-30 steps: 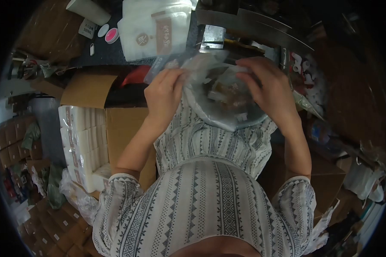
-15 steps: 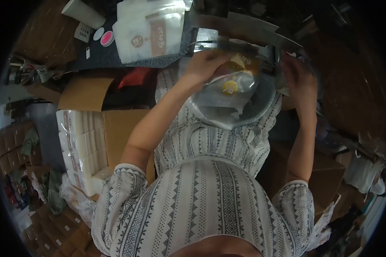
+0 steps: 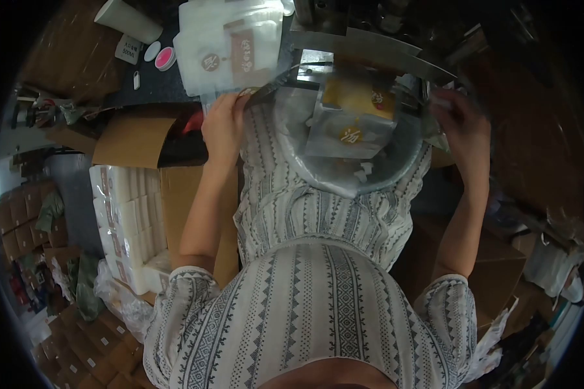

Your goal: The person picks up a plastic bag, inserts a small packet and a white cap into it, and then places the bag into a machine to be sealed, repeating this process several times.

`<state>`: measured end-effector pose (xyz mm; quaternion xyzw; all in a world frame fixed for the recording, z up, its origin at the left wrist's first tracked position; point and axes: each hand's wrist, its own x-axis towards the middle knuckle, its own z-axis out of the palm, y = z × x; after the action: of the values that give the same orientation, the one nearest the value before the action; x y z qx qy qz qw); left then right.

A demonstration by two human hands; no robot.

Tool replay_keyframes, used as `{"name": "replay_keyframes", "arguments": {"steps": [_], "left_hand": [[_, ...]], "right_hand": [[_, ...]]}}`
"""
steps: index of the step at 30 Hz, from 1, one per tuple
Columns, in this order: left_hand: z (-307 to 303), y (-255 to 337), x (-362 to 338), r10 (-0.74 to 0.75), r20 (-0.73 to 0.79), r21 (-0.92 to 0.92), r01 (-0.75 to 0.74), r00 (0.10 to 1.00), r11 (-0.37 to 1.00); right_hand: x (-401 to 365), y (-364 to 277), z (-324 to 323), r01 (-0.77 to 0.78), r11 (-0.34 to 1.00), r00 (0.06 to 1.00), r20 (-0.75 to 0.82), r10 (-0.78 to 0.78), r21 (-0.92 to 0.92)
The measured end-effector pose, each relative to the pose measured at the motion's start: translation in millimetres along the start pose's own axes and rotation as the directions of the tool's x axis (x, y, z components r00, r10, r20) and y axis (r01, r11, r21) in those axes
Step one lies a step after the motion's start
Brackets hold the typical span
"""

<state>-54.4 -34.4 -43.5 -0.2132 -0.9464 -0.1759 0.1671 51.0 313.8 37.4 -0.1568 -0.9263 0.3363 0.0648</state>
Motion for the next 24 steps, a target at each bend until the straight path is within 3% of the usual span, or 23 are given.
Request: {"name": "replay_keyframes", "arguments": {"steps": [1, 2, 4, 5, 7, 8, 11, 13, 14, 16, 17, 18, 19, 20, 22, 23, 24], "left_hand": [[-6.8, 4.3, -0.8, -0.078, -0.056, -0.093, 0.073, 0.995, 0.993], [-11.8, 11.0, -0.4, -0.076, -0.058, -0.094, 0.070, 0.995, 0.993], [-19.3, 28.5, -1.6, -0.003, -0.169, -0.099, -0.014, 0.986, 0.995], [-24.7, 35.3, -1.4, -0.001, -0.171, -0.096, -0.016, 0.985, 0.995], [-32.7, 46.3, -3.0, 0.035, -0.138, -0.184, -0.060, 0.990, 0.981], [-33.0, 49.2, -5.0, 0.035, -0.138, -0.182, -0.060, 0.990, 0.981], [-28.0, 58.1, -7.1, 0.098, -0.073, -0.324, -0.117, 0.992, 0.939], [-19.0, 64.8, -9.0, 0.174, 0.125, -0.398, -0.112, 0.977, 0.911], [-12.8, 69.4, -7.4, 0.176, 0.124, -0.399, -0.114, 0.976, 0.910], [1.7, 79.4, 0.9, 0.154, 0.346, -0.603, 0.094, 0.925, 0.792], [8.2, 84.5, 7.5, 0.157, 0.343, -0.605, 0.090, 0.926, 0.791], [14.8, 89.5, 14.2, 0.063, 0.542, -0.668, 0.384, 0.838, 0.638], [21.2, 93.8, 19.9, 0.022, 0.725, -0.629, 0.648, 0.689, 0.430], [28.9, 97.3, 27.8, 0.020, 0.724, -0.630, 0.648, 0.690, 0.428], [40.1, 103.7, 39.1, 0.025, 0.774, -0.633, 0.771, 0.633, 0.072], [40.0, 107.2, 41.1, 0.024, 0.775, -0.632, 0.772, 0.632, 0.070], [36.3, 112.2, 44.8, -0.002, 0.791, -0.611, 0.791, 0.611, 0.022]], "right_hand": [[-1.3, -11.1, 2.9, 0.038, 0.991, 0.999, 0.025, -0.042, 0.125], [-1.7, -22.5, 10.5, 0.039, 0.991, 0.999, 0.021, -0.042, 0.124], [-3.5, -44.2, 31.6, 0.295, 0.918, 0.940, 0.094, -0.329, 0.264], [-1.1, -50.8, 42.3, 0.297, 0.917, 0.939, 0.091, -0.330, 0.266], [5.0, -57.8, 59.2, 0.692, 0.715, 0.722, -0.059, -0.690, 0.098], [4.7, -60.0, 58.2, 0.693, 0.714, 0.721, -0.060, -0.690, 0.099], [4.2, -61.2, 52.8, 0.647, 0.740, 0.743, 0.065, -0.666, 0.186], [6.7, -52.5, 51.6, 0.597, 0.754, 0.753, 0.134, -0.645, 0.274], [8.2, -49.5, 49.3, 0.597, 0.755, 0.753, 0.133, -0.644, 0.272], [10.0, -44.0, 43.4, 0.337, 0.883, 0.892, 0.191, -0.410, 0.326], [9.9, -39.3, 41.0, 0.339, 0.884, 0.892, 0.188, -0.411, 0.323], [8.3, -32.8, 39.2, 0.320, 0.926, 0.934, 0.099, -0.344, 0.199], [6.3, -26.5, 36.3, 0.284, 0.956, 0.959, 0.003, -0.285, 0.076], [3.8, -20.6, 30.0, 0.286, 0.955, 0.958, 0.004, -0.287, 0.076], [-2.1, -8.1, 15.3, 0.074, 0.986, 0.997, 0.038, -0.069, -0.147], [2.3, -1.9, 11.6, 0.074, 0.986, 0.997, 0.041, -0.069, -0.148], [10.8, 4.7, 9.3, 0.018, 0.974, 0.997, -0.063, -0.033, -0.224]]}}
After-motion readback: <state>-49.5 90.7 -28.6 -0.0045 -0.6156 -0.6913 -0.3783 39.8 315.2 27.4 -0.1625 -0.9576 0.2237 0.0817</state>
